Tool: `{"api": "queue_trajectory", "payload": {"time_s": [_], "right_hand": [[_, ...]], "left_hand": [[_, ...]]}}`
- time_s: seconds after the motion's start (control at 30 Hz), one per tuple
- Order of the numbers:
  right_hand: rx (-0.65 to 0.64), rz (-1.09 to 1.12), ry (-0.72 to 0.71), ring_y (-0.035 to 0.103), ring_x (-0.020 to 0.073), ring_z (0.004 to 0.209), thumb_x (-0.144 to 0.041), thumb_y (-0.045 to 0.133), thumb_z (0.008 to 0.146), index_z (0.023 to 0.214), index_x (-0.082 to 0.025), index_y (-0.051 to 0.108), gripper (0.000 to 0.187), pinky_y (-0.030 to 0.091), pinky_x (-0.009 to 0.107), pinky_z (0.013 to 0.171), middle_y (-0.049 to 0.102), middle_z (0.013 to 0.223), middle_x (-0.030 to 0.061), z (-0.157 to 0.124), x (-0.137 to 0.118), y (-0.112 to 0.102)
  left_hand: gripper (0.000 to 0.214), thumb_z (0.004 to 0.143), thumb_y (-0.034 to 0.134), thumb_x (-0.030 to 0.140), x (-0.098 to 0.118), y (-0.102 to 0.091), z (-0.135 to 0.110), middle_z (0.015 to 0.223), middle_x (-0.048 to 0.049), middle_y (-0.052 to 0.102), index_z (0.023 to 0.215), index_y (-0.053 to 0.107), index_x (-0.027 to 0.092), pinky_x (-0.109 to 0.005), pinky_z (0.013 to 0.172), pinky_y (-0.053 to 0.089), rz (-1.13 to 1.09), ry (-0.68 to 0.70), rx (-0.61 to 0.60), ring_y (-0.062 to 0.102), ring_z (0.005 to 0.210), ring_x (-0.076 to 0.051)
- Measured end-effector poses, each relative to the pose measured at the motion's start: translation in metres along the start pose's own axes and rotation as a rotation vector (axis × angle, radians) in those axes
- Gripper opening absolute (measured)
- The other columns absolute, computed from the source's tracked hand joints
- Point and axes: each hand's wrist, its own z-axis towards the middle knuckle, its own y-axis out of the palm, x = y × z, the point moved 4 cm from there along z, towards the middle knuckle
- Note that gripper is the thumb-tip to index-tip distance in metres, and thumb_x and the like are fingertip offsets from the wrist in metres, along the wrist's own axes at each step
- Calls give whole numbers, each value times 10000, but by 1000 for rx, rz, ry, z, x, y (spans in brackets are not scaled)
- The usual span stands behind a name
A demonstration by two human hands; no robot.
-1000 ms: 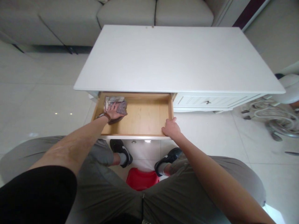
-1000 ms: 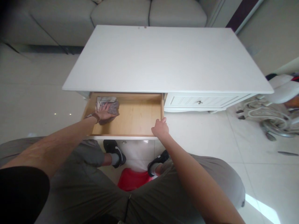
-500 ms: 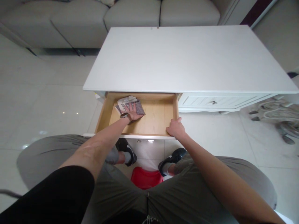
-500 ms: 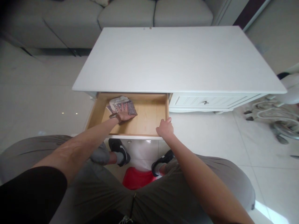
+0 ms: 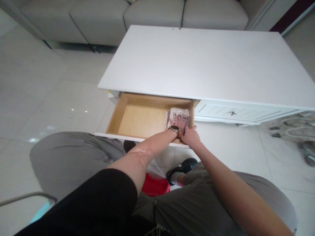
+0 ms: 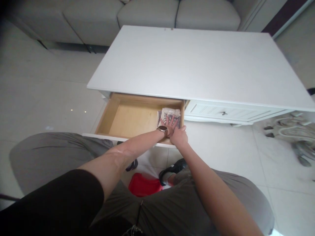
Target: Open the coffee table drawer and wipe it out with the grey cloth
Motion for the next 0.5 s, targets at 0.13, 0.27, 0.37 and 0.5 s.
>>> {"api": "queue_trajectory", "payload": {"time_s": [0.13, 0.27, 0.37, 0.5], "right_hand": [[-4, 20, -20, 697, 337, 1088, -462, 543, 977, 1366, -124, 536, 515, 528, 437, 960, 443, 1334, 238, 0, 2, 1], [-3, 9, -24, 693, 347, 1102, -453, 554, 967, 1340, -124, 547, 497, 530, 440, 956, 431, 1346, 241, 1, 3, 2], [-6, -8, -15, 695, 345, 1100, -456, 552, 969, 1329, -125, 545, 490, 535, 437, 948, 423, 1350, 240, 2, 3, 1], [-12, -31, -5, 697, 338, 1099, -413, 572, 953, 1323, -119, 539, 473, 539, 422, 940, 424, 1338, 230, 1, 1, 0]], "left_hand": [[952, 853, 688, 417, -11, 0, 2, 1754, 38, -68, 1665, 191, 395, -761, 1205, -83, 75, 55, -7, -205, 1575, -427], [1071, 822, 715, 421, -21, -1, 5, 1730, 65, -162, 1674, 68, 388, -809, 1177, -67, 164, 50, -60, -247, 1557, -446], [1111, 806, 740, 510, -29, -5, 6, 1725, 100, -163, 1667, 45, 414, -801, 1181, -85, 176, 47, -71, -270, 1547, -452], [1186, 776, 759, 645, -59, -18, 1, 1729, 75, -172, 1669, 21, 391, -797, 1181, -64, 173, 0, -71, -241, 1552, -460]]}}
